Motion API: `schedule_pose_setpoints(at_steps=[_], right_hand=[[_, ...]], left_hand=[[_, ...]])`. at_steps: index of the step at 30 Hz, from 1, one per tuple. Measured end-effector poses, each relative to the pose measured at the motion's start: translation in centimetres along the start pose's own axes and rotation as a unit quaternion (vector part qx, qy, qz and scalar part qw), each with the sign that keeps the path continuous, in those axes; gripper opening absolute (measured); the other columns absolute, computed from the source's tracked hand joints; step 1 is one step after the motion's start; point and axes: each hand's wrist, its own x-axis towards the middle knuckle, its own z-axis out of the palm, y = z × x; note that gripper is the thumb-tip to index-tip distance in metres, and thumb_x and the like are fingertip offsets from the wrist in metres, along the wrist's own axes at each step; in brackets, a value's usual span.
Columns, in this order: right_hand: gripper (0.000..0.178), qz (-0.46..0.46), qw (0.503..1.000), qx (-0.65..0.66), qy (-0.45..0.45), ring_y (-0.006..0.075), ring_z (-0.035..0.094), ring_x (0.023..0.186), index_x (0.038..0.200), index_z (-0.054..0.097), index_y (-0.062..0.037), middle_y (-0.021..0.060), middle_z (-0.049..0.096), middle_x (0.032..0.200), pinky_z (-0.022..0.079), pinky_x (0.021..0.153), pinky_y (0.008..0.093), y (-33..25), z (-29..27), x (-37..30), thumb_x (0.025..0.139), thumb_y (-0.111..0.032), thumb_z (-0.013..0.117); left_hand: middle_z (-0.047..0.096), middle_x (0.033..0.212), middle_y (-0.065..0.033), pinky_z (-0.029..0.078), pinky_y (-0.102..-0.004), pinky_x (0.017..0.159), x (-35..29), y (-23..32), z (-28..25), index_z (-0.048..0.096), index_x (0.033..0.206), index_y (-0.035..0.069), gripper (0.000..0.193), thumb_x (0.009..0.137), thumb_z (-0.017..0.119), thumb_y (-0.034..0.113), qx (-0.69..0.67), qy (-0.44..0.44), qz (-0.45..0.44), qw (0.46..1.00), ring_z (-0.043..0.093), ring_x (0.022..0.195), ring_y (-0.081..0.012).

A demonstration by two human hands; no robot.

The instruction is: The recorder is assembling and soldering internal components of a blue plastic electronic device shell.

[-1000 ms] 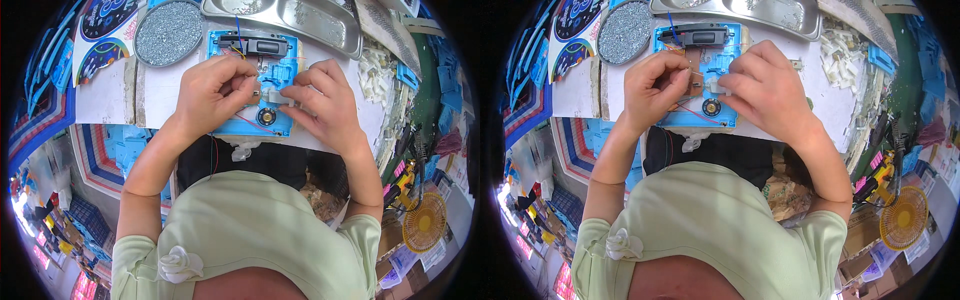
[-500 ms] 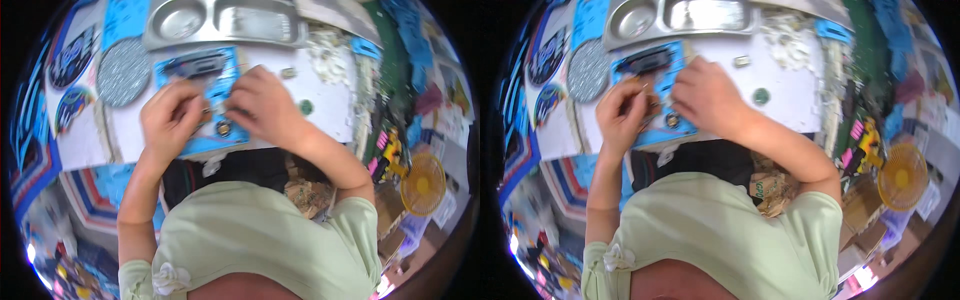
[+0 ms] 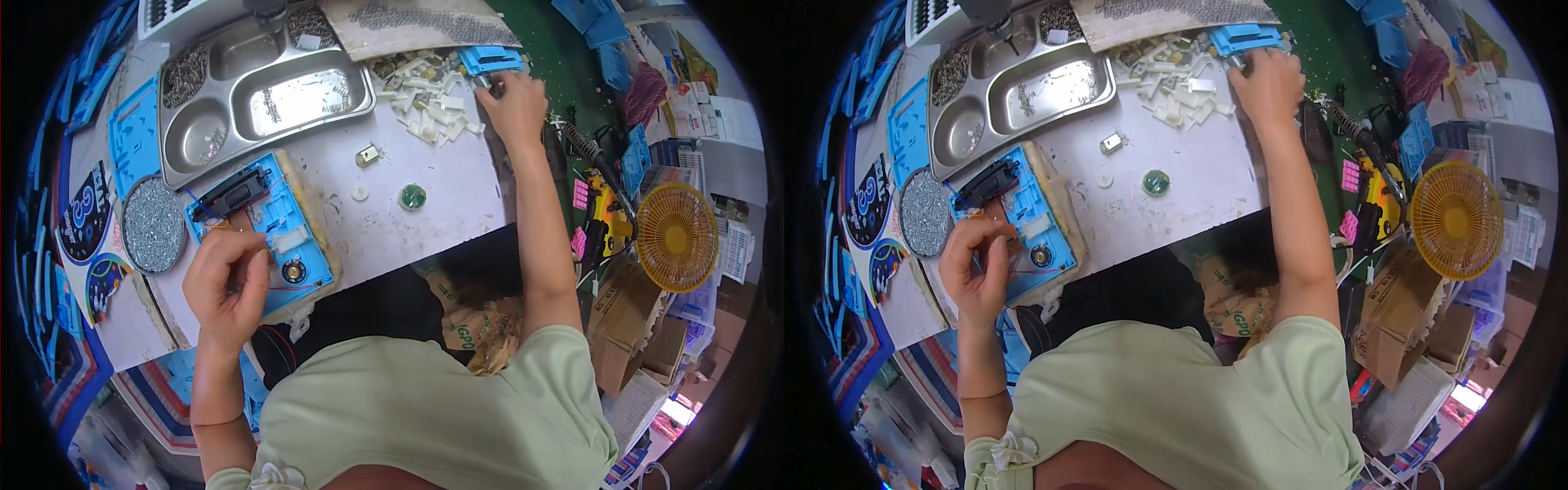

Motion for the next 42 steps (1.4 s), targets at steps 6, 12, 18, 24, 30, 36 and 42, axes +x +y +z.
schedule_pose_setpoints(at_steps=[6,12,18,24,30,36,42], right_hand=[[0.028,-0.005,0.981,0.170,-0.095,0.0213,0.064,0.077,0.097,0.072,-0.0057,0.0075,0.066,0.079,0.049,0.071,0.0361,-2.3,-4.4,-1.5,0.079,-0.027,0.077],[0.025,-0.107,0.861,0.473,-0.154,0.0170,0.067,0.060,0.105,0.066,-0.0052,0.0070,0.068,0.067,0.051,0.060,0.0290,-10.4,-11.6,-7.7,0.083,-0.011,0.076],[0.034,0.132,0.476,0.783,-0.378,0.0196,0.073,0.075,0.120,0.056,0.0025,0.0120,0.074,0.084,0.060,0.070,0.0327,-10.0,-11.0,-8.5,0.089,-0.002,0.070],[0.041,0.172,0.446,0.792,-0.379,0.0179,0.071,0.074,0.126,0.054,0.0008,0.0100,0.069,0.084,0.058,0.067,0.0288,-9.1,-9.1,-9.7,0.089,0.005,0.070],[0.042,0.173,0.476,0.812,-0.289,0.0127,0.064,0.068,0.126,0.053,0.0003,0.0066,0.064,0.079,0.052,0.063,0.0244,-7.9,-7.7,-9.6,0.088,0.006,0.071],[0.042,0.168,0.497,0.807,-0.272,0.0125,0.064,0.069,0.126,0.053,0.0003,0.0070,0.065,0.081,0.050,0.063,0.0229,-6.8,-8.1,-9.9,0.088,0.006,0.071],[0.043,0.178,0.523,0.798,-0.239,0.0122,0.063,0.068,0.127,0.054,0.0005,0.0053,0.064,0.081,0.050,0.064,0.0228,-6.3,-8.6,-10.2,0.087,0.006,0.071]], left_hand=[[0.061,0.078,-0.0079,0.038,-0.0275,0.052,3.5,2.5,0.3,0.069,0.098,0.000,0.017,0.082,0.070,-0.005,-0.004,-0.066,0.025,0.997,0.050,0.057,-0.0141],[0.063,0.085,-0.0080,0.048,-0.0309,0.057,9.7,3.0,5.0,0.065,0.107,0.002,0.028,0.082,0.077,0.004,-0.030,-0.169,0.067,0.983,0.061,0.067,-0.0175],[0.066,0.091,-0.0067,0.052,-0.0355,0.056,10.5,2.2,5.3,0.063,0.095,0.006,0.024,0.078,0.079,0.008,0.051,-0.229,0.221,0.947,0.066,0.072,-0.0256],[0.066,0.084,-0.0073,0.053,-0.0383,0.061,12.3,2.4,6.9,0.063,0.090,0.007,0.017,0.081,0.076,0.015,0.110,-0.308,0.294,0.898,0.067,0.071,-0.0253],[0.074,0.089,-0.0136,0.055,-0.0364,0.073,23.6,-7.3,9.2,0.074,0.099,0.002,0.020,0.088,0.071,0.019,0.120,-0.125,0.068,0.983,0.071,0.078,-0.0273],[0.076,0.094,-0.0140,0.056,-0.0421,0.085,28.1,-10.9,10.9,0.078,0.103,0.009,0.024,0.084,0.072,0.022,0.190,-0.107,0.055,0.974,0.072,0.088,-0.0328],[0.076,0.093,-0.0147,0.057,-0.0393,0.074,28.4,-10.7,11.0,0.077,0.102,0.004,0.020,0.087,0.071,0.015,0.159,-0.071,-0.053,0.983,0.071,0.077,-0.0285]])
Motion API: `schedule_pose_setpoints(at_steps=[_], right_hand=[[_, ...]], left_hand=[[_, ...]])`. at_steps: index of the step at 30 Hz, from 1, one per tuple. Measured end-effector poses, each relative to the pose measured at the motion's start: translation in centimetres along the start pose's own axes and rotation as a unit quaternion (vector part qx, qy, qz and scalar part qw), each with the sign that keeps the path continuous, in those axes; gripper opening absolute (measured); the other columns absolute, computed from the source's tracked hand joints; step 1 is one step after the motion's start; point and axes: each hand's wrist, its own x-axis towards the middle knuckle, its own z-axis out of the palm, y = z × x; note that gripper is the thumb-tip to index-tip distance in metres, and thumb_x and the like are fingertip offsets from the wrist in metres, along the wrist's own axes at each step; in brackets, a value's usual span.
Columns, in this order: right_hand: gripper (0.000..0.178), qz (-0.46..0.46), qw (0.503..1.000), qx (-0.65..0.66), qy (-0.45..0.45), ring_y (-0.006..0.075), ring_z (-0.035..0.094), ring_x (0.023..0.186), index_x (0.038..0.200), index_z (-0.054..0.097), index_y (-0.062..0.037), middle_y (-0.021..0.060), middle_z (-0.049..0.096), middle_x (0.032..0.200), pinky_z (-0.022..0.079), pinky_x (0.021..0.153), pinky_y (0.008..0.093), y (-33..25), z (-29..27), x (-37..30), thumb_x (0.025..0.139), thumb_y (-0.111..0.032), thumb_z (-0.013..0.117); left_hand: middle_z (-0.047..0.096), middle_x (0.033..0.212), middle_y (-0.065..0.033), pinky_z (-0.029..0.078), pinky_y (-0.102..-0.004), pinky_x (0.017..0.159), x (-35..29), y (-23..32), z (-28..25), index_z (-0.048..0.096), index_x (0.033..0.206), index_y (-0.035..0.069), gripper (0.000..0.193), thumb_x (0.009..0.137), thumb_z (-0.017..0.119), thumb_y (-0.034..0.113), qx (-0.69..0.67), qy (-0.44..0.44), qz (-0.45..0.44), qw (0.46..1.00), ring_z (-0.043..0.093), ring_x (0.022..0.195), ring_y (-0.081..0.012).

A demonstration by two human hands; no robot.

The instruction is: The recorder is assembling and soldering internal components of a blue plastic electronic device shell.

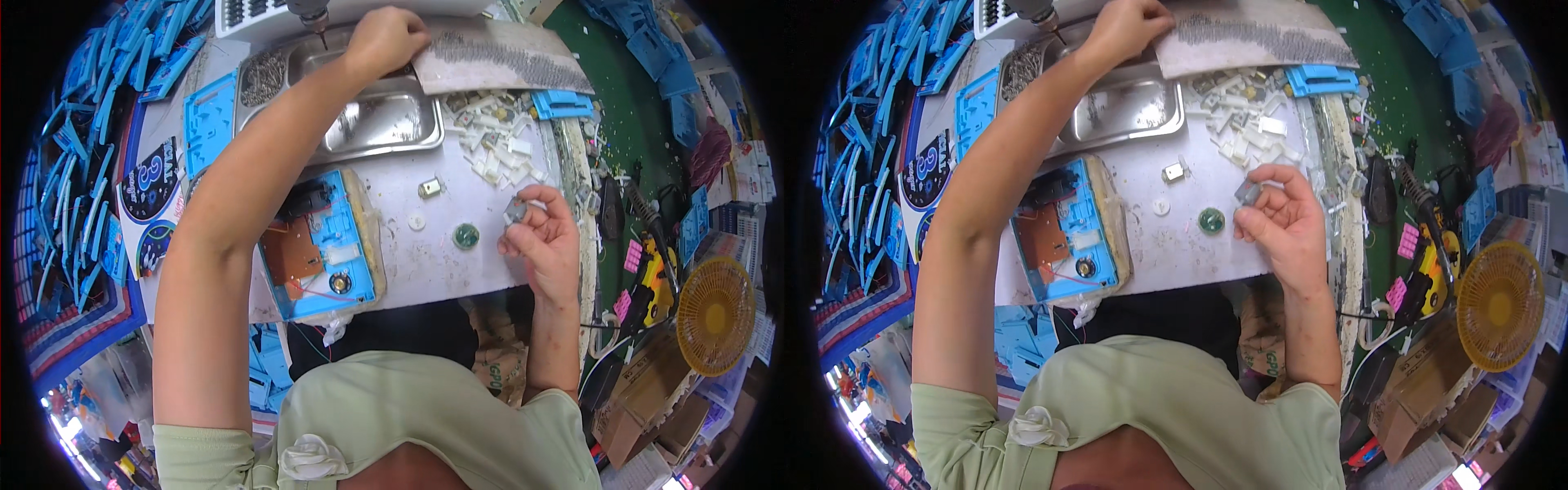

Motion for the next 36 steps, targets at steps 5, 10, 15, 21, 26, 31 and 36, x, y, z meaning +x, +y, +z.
schedule_pose_setpoints(at_steps=[5,10,15,21,26,31,36], right_hand=[[0.038,-0.056,0.986,-0.156,0.026,0.0086,0.058,0.071,0.126,0.058,0.0000,0.0012,0.061,0.082,0.047,0.068,0.0218,0.1,-0.1,-0.5,0.090,0.002,0.069],[0.031,-0.049,0.902,-0.428,-0.034,0.0101,0.054,0.066,0.120,0.066,-0.0052,0.0016,0.059,0.075,0.045,0.064,0.0252,0.6,-0.7,-1.0,0.089,-0.004,0.067],[0.029,-0.025,0.836,-0.537,-0.107,0.0231,0.060,0.065,0.113,0.066,-0.0072,0.0098,0.060,0.074,0.049,0.064,0.0350,-0.1,0.5,-0.1,0.084,-0.005,0.066],[0.029,-0.236,0.682,-0.654,-0.225,0.0216,0.059,0.069,0.110,0.066,-0.0062,0.0090,0.061,0.080,0.050,0.068,0.0331,1.0,0.2,1.9,0.081,-0.003,0.066],[0.034,-0.067,0.760,-0.605,-0.227,0.0179,0.060,0.071,0.115,0.065,-0.0091,0.0073,0.057,0.077,0.048,0.066,0.0310,-1.7,1.4,2.3,0.082,-0.002,0.066],[0.041,0.029,0.971,-0.181,-0.154,0.0055,0.057,0.077,0.125,0.060,0.0008,-0.0018,0.060,0.088,0.046,0.070,0.0210,1.0,6.7,-1.1,0.086,0.002,0.071],[0.042,0.128,0.964,-0.024,-0.233,0.0052,0.057,0.081,0.129,0.057,0.0016,-0.0005,0.060,0.091,0.047,0.074,0.0200,4.1,10.6,-1.4,0.090,0.002,0.072]], left_hand=[[0.074,0.076,-0.0117,0.055,-0.0398,0.055,-1.1,4.8,-1.5,0.078,0.096,0.000,0.019,0.091,0.066,0.013,-0.128,0.046,-0.211,0.968,0.067,0.055,-0.0245],[0.077,0.096,-0.0142,0.059,-0.0426,0.079,-7.2,6.7,-1.4,0.076,0.108,0.005,0.026,0.093,0.070,0.026,0.070,0.037,0.165,0.983,0.073,0.084,-0.0282],[0.068,0.089,-0.0101,0.052,-0.0283,0.062,-19.6,10.3,-7.4,0.071,0.102,0.003,0.018,0.086,0.071,-0.004,-0.064,-0.023,0.255,0.965,0.064,0.070,-0.0215],[0.069,0.095,-0.0105,0.052,-0.0260,0.067,-28.9,9.0,-10.9,0.071,0.099,-0.002,0.015,0.085,0.069,-0.008,-0.239,-0.103,0.006,0.966,0.066,0.082,-0.0158],[0.069,0.095,-0.0099,0.055,-0.0259,0.072,-33.0,7.6,-8.8,0.072,0.097,-0.003,0.012,0.086,0.069,-0.008,-0.288,-0.025,-0.074,0.954,0.067,0.086,-0.0146],[0.069,0.095,-0.0072,0.056,-0.0267,0.074,-34.2,7.4,-7.5,0.067,0.113,0.000,0.025,0.089,0.071,-0.004,-0.316,0.005,-0.119,0.941,0.066,0.086,-0.0125],[0.069,0.098,-0.0064,0.056,-0.0260,0.075,-34.4,7.2,-8.0,0.063,0.114,0.001,0.027,0.089,0.071,-0.003,-0.318,-0.007,-0.130,0.939,0.067,0.084,-0.0113]])
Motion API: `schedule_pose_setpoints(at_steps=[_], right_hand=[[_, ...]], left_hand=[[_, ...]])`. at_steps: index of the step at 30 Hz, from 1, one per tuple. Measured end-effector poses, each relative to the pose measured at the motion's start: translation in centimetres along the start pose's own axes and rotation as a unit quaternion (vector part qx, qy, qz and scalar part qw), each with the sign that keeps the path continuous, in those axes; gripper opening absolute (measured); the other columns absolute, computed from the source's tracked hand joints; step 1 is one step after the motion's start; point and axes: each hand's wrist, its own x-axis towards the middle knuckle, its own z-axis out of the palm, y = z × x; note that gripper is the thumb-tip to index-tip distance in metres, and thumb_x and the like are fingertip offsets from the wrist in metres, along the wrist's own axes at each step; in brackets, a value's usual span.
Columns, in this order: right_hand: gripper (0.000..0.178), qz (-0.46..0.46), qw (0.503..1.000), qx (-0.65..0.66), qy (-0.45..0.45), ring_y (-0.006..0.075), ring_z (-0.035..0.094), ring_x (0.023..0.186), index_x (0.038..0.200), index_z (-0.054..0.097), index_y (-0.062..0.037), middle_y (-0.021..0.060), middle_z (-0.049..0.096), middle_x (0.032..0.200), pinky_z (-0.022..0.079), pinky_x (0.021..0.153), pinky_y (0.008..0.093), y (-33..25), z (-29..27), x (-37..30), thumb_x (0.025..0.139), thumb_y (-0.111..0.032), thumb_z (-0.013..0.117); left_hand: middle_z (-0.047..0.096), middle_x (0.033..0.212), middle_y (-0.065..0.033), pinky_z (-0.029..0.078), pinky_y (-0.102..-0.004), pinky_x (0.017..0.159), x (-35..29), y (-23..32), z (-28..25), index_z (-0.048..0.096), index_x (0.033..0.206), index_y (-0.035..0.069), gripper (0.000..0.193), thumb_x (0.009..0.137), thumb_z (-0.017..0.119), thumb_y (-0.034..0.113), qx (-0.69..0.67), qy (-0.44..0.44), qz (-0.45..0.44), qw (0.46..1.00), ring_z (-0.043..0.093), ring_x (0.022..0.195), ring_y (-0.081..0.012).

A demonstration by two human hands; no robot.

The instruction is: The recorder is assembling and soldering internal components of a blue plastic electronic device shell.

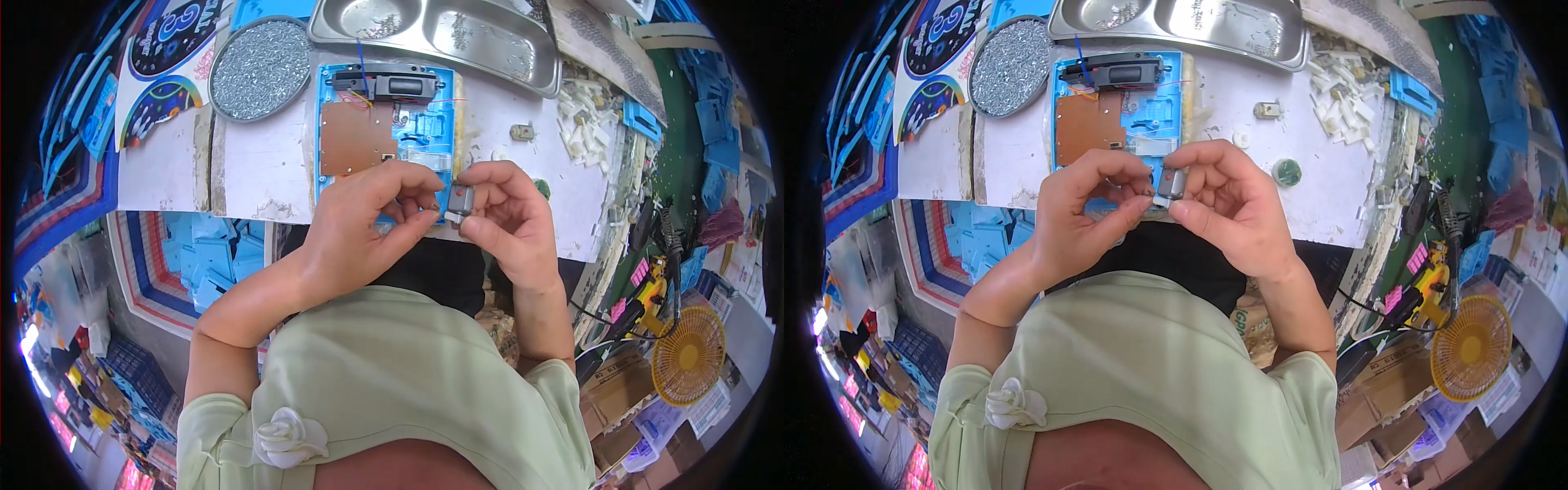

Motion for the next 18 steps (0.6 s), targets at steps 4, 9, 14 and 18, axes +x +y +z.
schedule_pose_setpoints(at_steps=[4,9,14,18], right_hand=[[0.041,0.027,1.000,-0.005,-0.016,0.0048,0.057,0.081,0.129,0.057,0.0017,-0.0004,0.060,0.090,0.047,0.073,0.0198,-0.1,0.2,0.9,0.091,0.001,0.072],[0.043,0.000,0.997,-0.082,-0.008,0.0065,0.059,0.082,0.130,0.057,0.0010,0.0003,0.062,0.090,0.048,0.072,0.0231,-0.2,0.6,1.0,0.090,0.000,0.072],[0.049,-0.253,0.855,-0.454,-0.002,0.0164,0.064,0.079,0.127,0.059,-0.0020,0.0074,0.068,0.096,0.051,0.068,0.0309,-0.1,1.1,0.8,0.082,0.000,0.078],[0.048,-0.220,0.866,-0.448,0.036,0.0239,0.065,0.073,0.117,0.065,-0.0045,0.0093,0.070,0.092,0.051,0.065,0.0337,-1.8,1.8,1.2,0.073,-0.001,0.083]], left_hand=[[0.069,0.099,-0.0064,0.056,-0.0262,0.075,-0.1,0.0,-0.3,0.063,0.114,0.001,0.028,0.088,0.072,-0.003,0.005,0.001,0.010,1.000,0.068,0.085,-0.0115],[0.069,0.097,-0.0069,0.057,-0.0275,0.073,-0.1,-0.3,0.0,0.064,0.112,0.001,0.027,0.087,0.073,-0.003,-0.009,0.016,0.018,1.000,0.068,0.083,-0.0127],[0.071,0.099,-0.0086,0.057,-0.0302,0.075,-0.4,-0.8,-0.1,0.064,0.110,0.001,0.025,0.086,0.073,-0.004,-0.004,0.030,0.037,0.999,0.070,0.085,-0.0161],[0.072,0.097,-0.0121,0.056,-0.0348,0.075,0.3,-1.4,-0.7,0.065,0.105,0.002,0.023,0.084,0.073,-0.005,0.166,0.041,0.205,0.964,0.072,0.084,-0.0253]])
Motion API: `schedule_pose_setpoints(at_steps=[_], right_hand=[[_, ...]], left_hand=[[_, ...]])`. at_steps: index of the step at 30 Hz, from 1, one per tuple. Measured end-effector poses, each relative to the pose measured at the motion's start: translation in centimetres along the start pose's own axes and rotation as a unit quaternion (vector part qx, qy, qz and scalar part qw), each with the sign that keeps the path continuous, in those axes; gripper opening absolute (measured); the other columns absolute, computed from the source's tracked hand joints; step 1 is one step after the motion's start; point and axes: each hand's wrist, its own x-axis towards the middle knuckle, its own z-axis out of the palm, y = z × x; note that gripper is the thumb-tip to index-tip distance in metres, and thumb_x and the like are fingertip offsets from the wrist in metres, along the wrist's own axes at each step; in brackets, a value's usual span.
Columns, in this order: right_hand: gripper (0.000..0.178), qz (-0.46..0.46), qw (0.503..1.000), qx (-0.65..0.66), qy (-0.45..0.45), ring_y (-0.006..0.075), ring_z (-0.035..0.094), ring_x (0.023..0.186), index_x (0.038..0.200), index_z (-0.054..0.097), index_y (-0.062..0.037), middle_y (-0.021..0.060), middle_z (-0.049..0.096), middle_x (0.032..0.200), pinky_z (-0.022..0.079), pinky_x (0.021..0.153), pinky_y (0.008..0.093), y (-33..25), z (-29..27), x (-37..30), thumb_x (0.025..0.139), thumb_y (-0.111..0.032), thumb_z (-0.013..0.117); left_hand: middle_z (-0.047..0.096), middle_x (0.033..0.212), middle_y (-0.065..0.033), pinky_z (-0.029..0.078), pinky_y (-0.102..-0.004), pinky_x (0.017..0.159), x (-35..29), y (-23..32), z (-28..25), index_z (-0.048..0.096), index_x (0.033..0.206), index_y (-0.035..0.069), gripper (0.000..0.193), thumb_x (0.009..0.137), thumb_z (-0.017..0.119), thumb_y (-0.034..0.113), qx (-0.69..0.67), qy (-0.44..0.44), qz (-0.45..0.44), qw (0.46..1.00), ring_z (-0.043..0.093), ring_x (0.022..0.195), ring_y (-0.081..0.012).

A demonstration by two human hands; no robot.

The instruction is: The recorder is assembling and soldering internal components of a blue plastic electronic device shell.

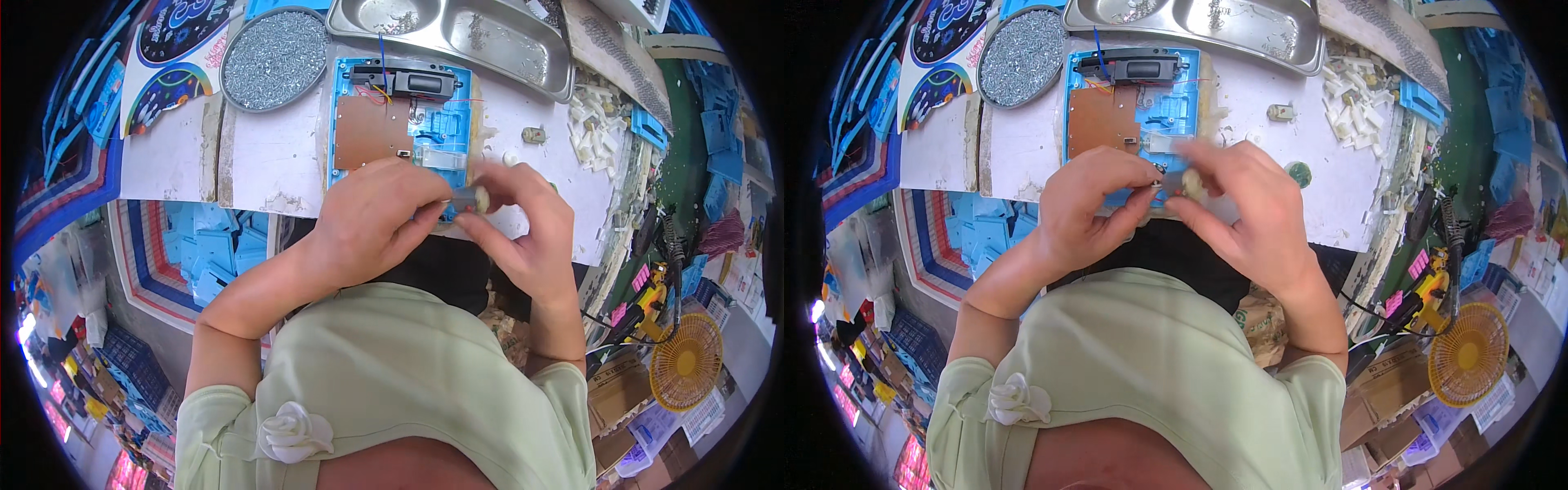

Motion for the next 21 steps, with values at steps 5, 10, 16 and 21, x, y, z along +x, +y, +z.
schedule_pose_setpoints(at_steps=[5,10,16,21], right_hand=[[0.041,-0.145,0.988,-0.061,-0.004,0.0260,0.064,0.072,0.105,0.070,-0.0058,0.0077,0.070,0.085,0.051,0.062,0.0339,0.3,-0.4,0.0,0.067,-0.001,0.086],[0.046,-0.190,0.979,-0.069,0.019,0.0268,0.064,0.071,0.106,0.069,-0.0047,0.0091,0.069,0.087,0.052,0.061,0.0348,0.9,0.2,-0.1,0.064,0.001,0.086],[0.045,-0.214,0.973,-0.080,0.018,0.0272,0.064,0.072,0.107,0.069,-0.0045,0.0093,0.069,0.090,0.053,0.061,0.0346,1.4,0.4,-0.2,0.065,0.000,0.084],[0.043,-0.192,0.978,-0.081,0.032,0.0268,0.063,0.073,0.107,0.070,-0.0054,0.0090,0.069,0.091,0.053,0.061,0.0345,2.6,0.4,-0.9,0.067,0.000,0.083]], left_hand=[[0.073,0.098,-0.0133,0.056,-0.0356,0.078,-0.2,0.0,0.0,0.065,0.101,0.003,0.022,0.083,0.073,-0.005,-0.105,0.019,-0.038,0.994,0.072,0.089,-0.0277],[0.071,0.101,-0.0119,0.055,-0.0360,0.076,-0.1,-0.1,0.0,0.064,0.098,0.004,0.023,0.080,0.075,-0.004,-0.091,0.030,-0.030,0.995,0.070,0.089,-0.0289],[0.063,0.120,-0.0149,0.055,-0.0358,0.079,0.0,-0.1,-0.4,0.066,0.095,0.003,0.021,0.078,0.076,-0.004,-0.070,0.014,-0.048,0.996,0.065,0.092,-0.0249],[0.058,0.119,-0.0130,0.053,-0.0332,0.077,0.4,-0.5,-0.5,0.068,0.094,0.004,0.025,0.073,0.080,-0.003,-0.065,-0.011,-0.064,0.996,0.060,0.088,-0.0198]])
